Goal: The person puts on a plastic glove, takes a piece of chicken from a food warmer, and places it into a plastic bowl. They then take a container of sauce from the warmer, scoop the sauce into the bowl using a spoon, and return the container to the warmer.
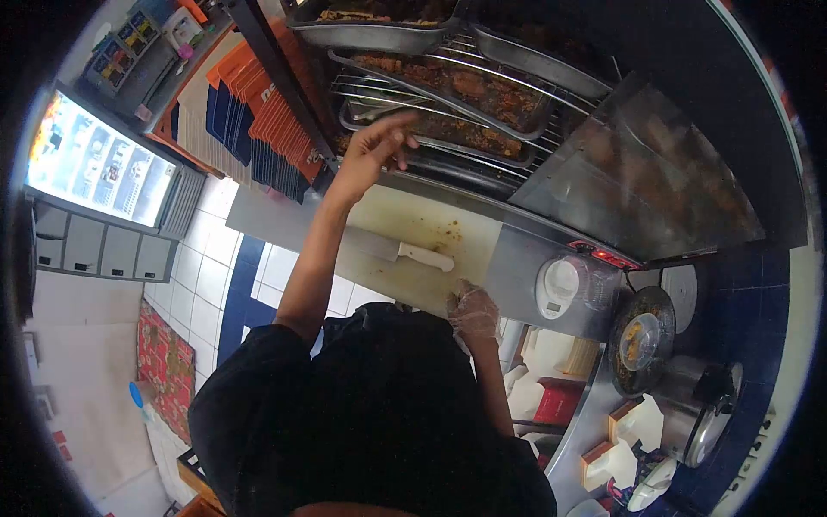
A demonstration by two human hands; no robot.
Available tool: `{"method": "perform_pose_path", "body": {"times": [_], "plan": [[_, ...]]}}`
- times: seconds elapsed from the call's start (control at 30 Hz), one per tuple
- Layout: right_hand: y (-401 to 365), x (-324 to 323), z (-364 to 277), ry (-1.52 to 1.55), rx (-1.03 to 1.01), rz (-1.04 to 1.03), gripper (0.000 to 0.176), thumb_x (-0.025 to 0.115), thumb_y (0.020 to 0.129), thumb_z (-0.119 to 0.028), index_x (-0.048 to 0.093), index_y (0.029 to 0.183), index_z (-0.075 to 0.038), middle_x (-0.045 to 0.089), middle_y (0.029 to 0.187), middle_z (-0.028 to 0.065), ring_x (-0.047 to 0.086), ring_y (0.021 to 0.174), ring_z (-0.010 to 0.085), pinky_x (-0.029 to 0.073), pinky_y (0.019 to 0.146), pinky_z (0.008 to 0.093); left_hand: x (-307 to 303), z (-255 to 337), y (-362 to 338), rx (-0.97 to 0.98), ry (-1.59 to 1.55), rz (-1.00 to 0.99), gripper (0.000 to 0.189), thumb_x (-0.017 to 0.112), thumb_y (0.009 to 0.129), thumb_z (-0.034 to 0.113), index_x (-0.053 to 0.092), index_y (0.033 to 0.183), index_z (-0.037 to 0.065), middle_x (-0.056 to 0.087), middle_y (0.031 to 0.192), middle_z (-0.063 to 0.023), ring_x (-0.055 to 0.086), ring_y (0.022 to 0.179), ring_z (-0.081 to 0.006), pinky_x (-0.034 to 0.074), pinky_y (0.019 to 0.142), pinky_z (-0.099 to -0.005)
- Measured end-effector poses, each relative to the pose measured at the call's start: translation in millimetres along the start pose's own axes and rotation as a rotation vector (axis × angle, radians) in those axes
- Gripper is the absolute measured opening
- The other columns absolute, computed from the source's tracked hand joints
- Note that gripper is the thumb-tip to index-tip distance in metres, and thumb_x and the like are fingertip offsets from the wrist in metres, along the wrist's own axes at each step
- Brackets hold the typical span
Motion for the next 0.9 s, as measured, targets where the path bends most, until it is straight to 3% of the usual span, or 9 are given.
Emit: {"method": "perform_pose_path", "body": {"times": [0.07, 0.17, 0.3, 0.47, 0.53, 0.57, 0.63, 0.73, 0.9], "plan": [[1, 5, -1, 0.004, -0.030, 0.010, 0.045, 0.058, 0.088, -0.036, 0.062, 0.118, -0.003, 0.066, 0.099, 0.0244, 0.063, 0.096, 0.0395, 0.049, 0.086, 0.0491, -13, -15, 2, -0.122, 0.010, 0.050, 0.042, 0.055, 0.098, 0.021, 0.043, 0.135, 0.004, 0.065, 0.087, -0.0088, 0.059, 0.058, -0.0141, 0.045, 0.050, -0.0234], [0, 7, -4, 0.000, -0.071, 0.031, 0.042, 0.058, 0.088, -0.035, 0.063, 0.115, -0.003, 0.065, 0.097, 0.0248, 0.063, 0.094, 0.0395, 0.050, 0.084, 0.0486, -53, -27, 8, -0.013, 0.001, 0.585, 0.027, 0.055, 0.098, 0.022, 0.050, 0.115, 0.002, 0.064, 0.080, -0.0088, 0.058, 0.055, -0.0144, 0.046, 0.047, -0.0249], [32, 3, -11, 0.045, -0.115, -0.018, 0.034, 0.062, 0.087, -0.027, 0.065, 0.112, -0.004, 0.066, 0.094, 0.0238, 0.064, 0.089, 0.0387, 0.051, 0.081, 0.0458, -63, -35, 37, -0.280, -0.229, 0.442, 0.022, 0.052, 0.099, 0.023, 0.050, 0.100, 0.001, 0.064, 0.077, -0.0102, 0.059, 0.054, -0.0152, 0.050, 0.046, -0.0270], [114, -40, -48, 0.617, -0.302, 0.297, 0.027, 0.066, 0.089, -0.027, 0.064, 0.099, -0.002, 0.070, 0.085, 0.0103, 0.068, 0.077, 0.0230, 0.053, 0.072, 0.0353, -65, -45, 45, -0.233, -0.293, 0.356, 0.016, 0.054, 0.097, 0.018, 0.051, 0.099, 0.002, 0.065, 0.076, -0.0135, 0.061, 0.056, -0.0169, 0.053, 0.049, -0.0275], [166, -27, -50, 0.861, -0.056, 0.092, 0.028, 0.066, 0.092, -0.031, 0.064, 0.094, -0.003, 0.071, 0.082, 0.0095, 0.068, 0.072, 0.0198, 0.054, 0.065, 0.0343, -52, -34, 27, -0.266, -0.334, 0.368, 0.015, 0.054, 0.096, 0.017, 0.050, 0.098, 0.002, 0.066, 0.076, -0.0149, 0.062, 0.057, -0.0174, 0.053, 0.050, -0.0272], [177, -32, -59, 1.068, 0.023, 0.106, 0.031, 0.065, 0.092, -0.032, 0.064, 0.093, -0.001, 0.070, 0.081, 0.0109, 0.067, 0.069, 0.0206, 0.054, 0.062, 0.0338, -54, -45, 28, -0.204, -0.395, 0.335, 0.014, 0.053, 0.095, 0.013, 0.052, 0.093, 0.000, 0.067, 0.076, -0.0205, 0.065, 0.055, -0.0195, 0.055, 0.046, -0.0278], [191, -45, -80, 1.480, 0.183, 0.130, 0.036, 0.064, 0.093, -0.034, 0.063, 0.093, 0.002, 0.069, 0.078, 0.0137, 0.067, 0.064, 0.0223, 0.056, 0.056, 0.0326, -46, -41, 21, -0.203, -0.427, 0.330, 0.014, 0.053, 0.094, 0.013, 0.053, 0.092, -0.001, 0.067, 0.075, -0.0207, 0.065, 0.054, -0.0201, 0.055, 0.046, -0.0283], [215, -40, -79, 1.597, 0.359, 0.142, 0.046, 0.059, 0.096, -0.037, 0.057, 0.103, 0.009, 0.067, 0.085, 0.0190, 0.069, 0.074, 0.0237, 0.062, 0.065, 0.0350, -35, -35, 1, -0.185, -0.453, 0.359, 0.015, 0.053, 0.094, 0.013, 0.053, 0.091, -0.001, 0.067, 0.073, -0.0207, 0.065, 0.053, -0.0207, 0.055, 0.046, -0.0285], [206, -44, -77, 1.709, 0.372, 0.168, 0.048, 0.056, 0.098, -0.033, 0.054, 0.096, 0.015, 0.066, 0.085, 0.0247, 0.070, 0.072, 0.0297, 0.063, 0.064, 0.0359, -41, -20, -9, -0.119, -0.434, 0.407, 0.016, 0.052, 0.094, 0.014, 0.055, 0.092, -0.002, 0.066, 0.072, -0.0203, 0.063, 0.051, -0.0206, 0.053, 0.045, -0.0284]]}}
Point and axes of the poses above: each hand's wrist, its own y-axis towards the middle knuckle, its own x-axis out of the palm, z = x × y, the point moved 5 cm from there along y, towards the middle knuckle
